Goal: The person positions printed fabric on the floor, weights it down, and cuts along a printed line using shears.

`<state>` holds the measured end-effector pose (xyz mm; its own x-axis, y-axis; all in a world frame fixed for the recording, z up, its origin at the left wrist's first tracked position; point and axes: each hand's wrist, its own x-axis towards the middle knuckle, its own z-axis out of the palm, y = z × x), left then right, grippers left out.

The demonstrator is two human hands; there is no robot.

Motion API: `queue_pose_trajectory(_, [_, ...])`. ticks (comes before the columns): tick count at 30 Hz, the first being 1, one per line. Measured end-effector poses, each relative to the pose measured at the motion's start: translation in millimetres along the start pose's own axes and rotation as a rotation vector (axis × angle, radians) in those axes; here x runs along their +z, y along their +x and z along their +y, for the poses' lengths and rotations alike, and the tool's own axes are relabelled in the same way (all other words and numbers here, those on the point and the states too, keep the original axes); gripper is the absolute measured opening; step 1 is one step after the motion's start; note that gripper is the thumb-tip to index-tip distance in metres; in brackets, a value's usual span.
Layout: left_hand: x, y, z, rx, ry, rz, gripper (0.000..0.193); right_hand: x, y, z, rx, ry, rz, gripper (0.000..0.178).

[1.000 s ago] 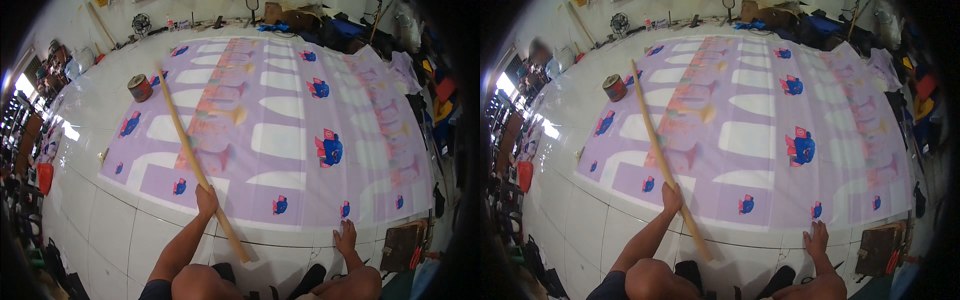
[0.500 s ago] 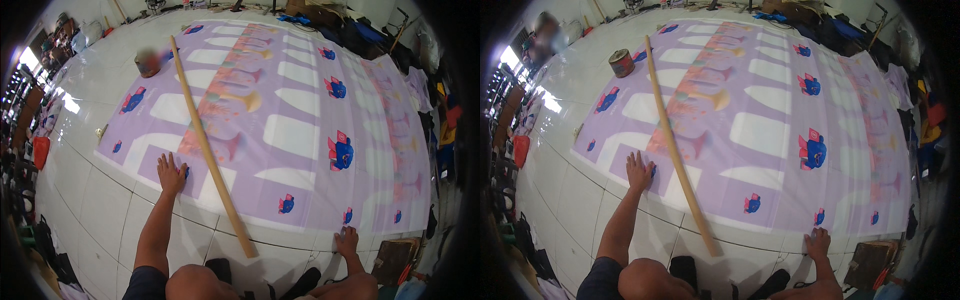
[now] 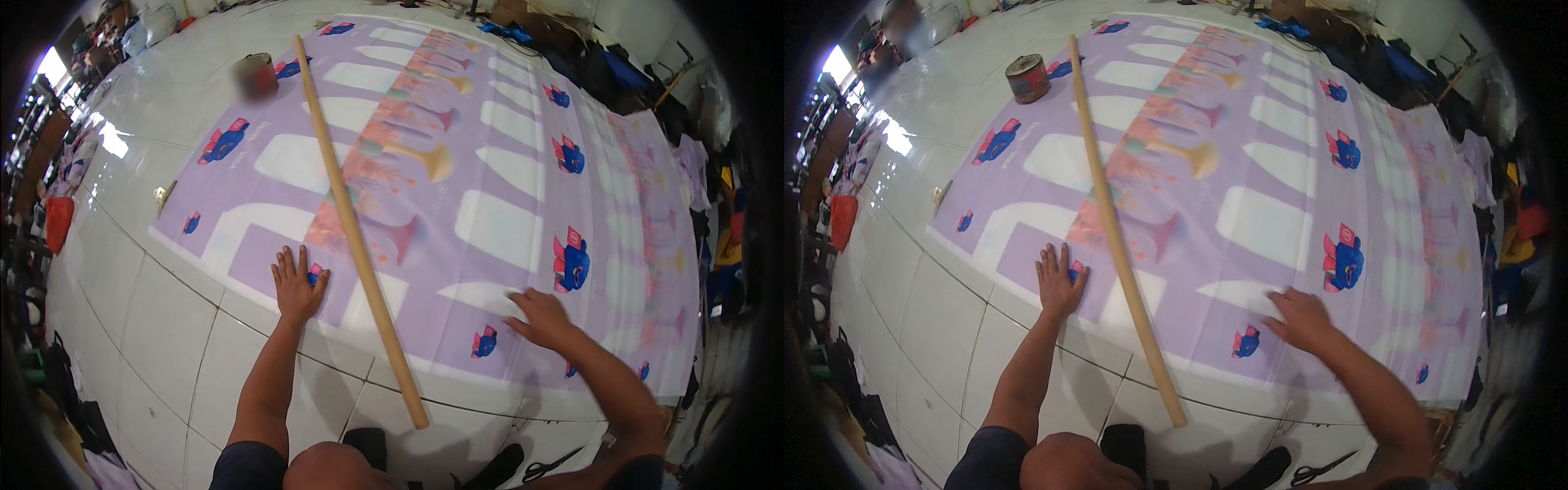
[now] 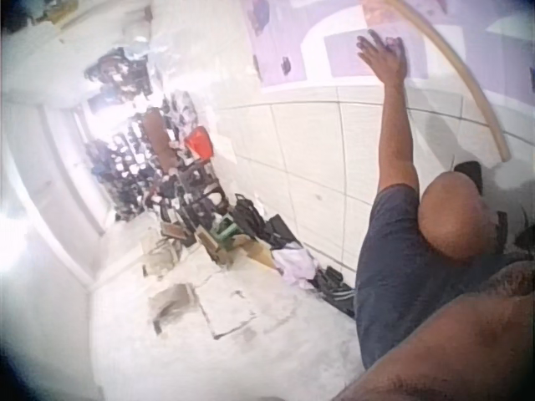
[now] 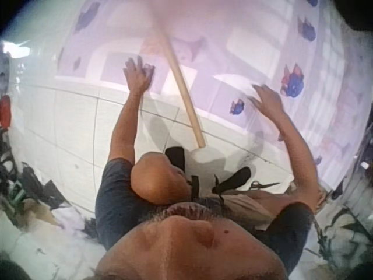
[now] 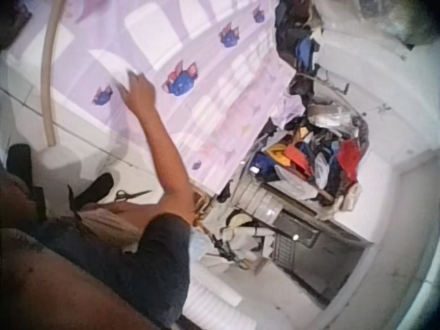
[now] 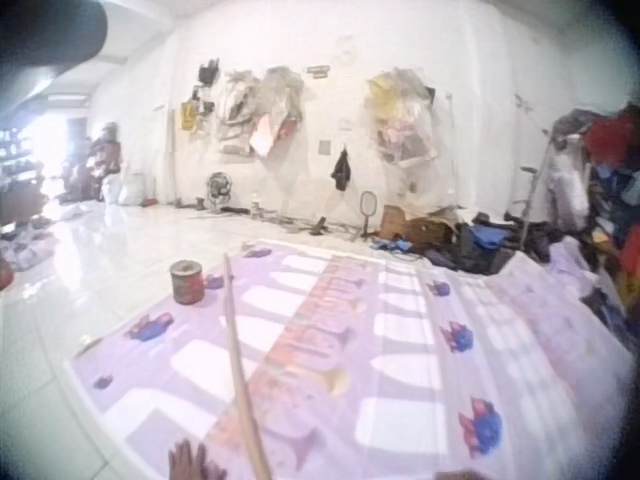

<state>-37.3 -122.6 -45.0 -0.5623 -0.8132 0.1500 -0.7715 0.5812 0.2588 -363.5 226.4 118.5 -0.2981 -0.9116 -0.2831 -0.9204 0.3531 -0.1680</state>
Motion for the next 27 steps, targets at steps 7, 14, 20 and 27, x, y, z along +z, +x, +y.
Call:
queue_pose_trajectory(7, [3,-6,-1,0.024,-0.089,0.143,0.058,67,118,-202,0.242,0.381,0.073,0.088])
queue_pose_trajectory(14, [3,-4,3,0.034,-0.131,0.193,0.05,126,111,-198,0.333,0.459,0.284,0.066])
queue_pose_trajectory(20, [3,0,11,0.077,-0.143,0.215,0.048,158,46,-200,0.269,0.507,0.377,0.058])
queue_pose_trajectory(27, [5,-3,13,0.068,-0.126,0.181,0.048,159,37,-207,0.299,0.358,0.426,0.053])
